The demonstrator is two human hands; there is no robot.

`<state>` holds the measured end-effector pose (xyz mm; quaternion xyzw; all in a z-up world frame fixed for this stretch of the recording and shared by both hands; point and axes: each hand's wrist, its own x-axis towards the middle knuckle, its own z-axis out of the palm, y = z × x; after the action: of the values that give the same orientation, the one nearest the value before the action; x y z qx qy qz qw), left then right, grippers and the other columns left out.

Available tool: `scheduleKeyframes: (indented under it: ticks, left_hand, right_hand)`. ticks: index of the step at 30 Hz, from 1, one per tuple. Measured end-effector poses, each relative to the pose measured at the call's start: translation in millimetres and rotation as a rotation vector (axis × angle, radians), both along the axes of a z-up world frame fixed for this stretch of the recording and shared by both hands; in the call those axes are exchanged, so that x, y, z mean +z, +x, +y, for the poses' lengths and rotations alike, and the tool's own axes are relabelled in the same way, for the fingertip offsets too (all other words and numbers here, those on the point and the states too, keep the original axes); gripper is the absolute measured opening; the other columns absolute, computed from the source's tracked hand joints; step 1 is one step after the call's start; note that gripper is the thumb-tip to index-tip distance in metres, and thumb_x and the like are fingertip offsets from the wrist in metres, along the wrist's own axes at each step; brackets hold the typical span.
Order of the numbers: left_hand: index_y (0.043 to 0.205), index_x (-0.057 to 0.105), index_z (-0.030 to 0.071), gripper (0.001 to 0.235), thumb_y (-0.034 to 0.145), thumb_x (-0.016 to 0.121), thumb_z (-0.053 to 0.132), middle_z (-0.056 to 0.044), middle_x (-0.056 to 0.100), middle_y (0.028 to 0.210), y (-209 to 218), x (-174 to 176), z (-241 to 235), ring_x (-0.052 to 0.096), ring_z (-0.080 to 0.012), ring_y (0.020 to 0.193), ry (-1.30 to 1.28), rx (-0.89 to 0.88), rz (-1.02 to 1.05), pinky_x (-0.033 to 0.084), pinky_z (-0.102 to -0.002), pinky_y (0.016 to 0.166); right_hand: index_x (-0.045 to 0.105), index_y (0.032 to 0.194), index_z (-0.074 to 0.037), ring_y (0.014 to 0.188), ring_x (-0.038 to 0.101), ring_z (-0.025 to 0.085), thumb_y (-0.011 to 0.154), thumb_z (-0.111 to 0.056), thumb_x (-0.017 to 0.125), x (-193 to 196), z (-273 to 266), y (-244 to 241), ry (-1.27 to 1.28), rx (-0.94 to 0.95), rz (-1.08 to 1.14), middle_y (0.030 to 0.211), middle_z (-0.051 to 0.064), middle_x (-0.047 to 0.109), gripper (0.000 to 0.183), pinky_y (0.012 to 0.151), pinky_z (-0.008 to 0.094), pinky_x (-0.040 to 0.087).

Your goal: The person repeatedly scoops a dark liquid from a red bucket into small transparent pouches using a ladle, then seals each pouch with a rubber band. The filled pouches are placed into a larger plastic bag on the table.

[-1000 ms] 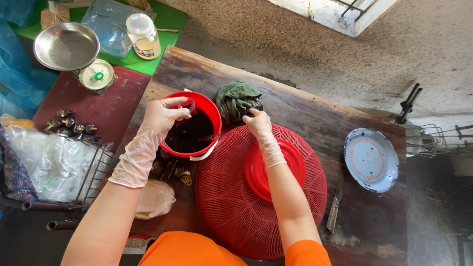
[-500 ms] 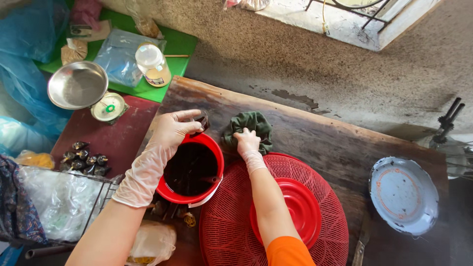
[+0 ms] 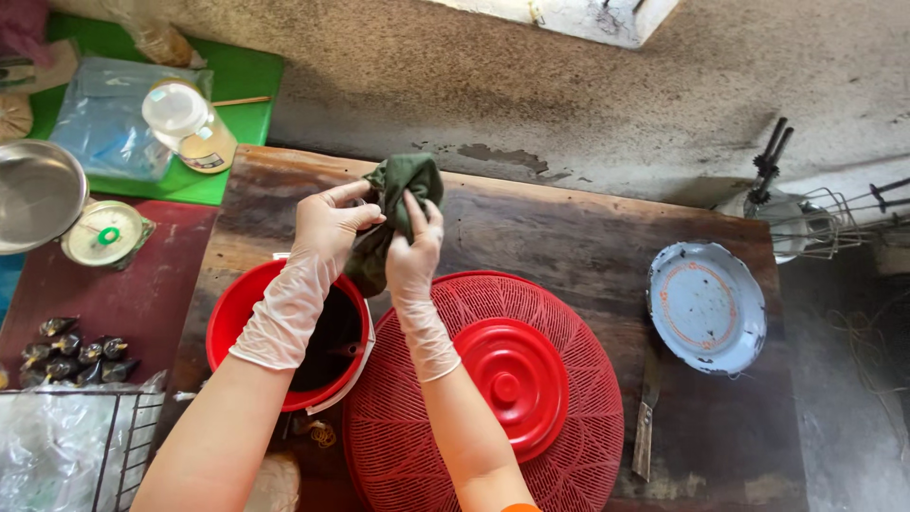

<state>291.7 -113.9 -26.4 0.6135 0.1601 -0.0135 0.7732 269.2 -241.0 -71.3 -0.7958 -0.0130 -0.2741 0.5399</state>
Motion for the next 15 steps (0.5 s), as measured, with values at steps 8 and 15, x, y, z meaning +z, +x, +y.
scheduleKeyframes:
  ticks: [8, 15]
  left_hand:
    - [0.125, 0.069, -0.007, 0.045, 0.082, 0.076, -0.002, -0.012, 0.077, 0.103, -9, 29, 14, 0.075, -0.0167, 0.082, -0.05, -0.076, -0.059, 0.06, -0.025, 0.077]
    - [0.127, 0.068, -0.006, 0.046, 0.082, 0.076, -0.002, -0.015, 0.077, 0.101, -17, 33, 7, 0.075, -0.0178, 0.082, -0.029, -0.089, -0.035, 0.059, -0.026, 0.076]
  right_hand:
    - [0.073, 0.127, -0.018, 0.116, 0.056, 0.039, 0.072, 0.004, 0.065, -40, -11, -17, -0.285, 0.056, 0.363, 0.134, 0.019, 0.061, 0.059, 0.1, 0.045, 0.047]
    - [0.065, 0.137, -0.012, 0.127, 0.05, 0.041, 0.076, 0.005, 0.066, -29, -18, -30, -0.136, -0.154, 0.138, 0.142, 0.021, 0.054, 0.063, 0.109, 0.048, 0.042]
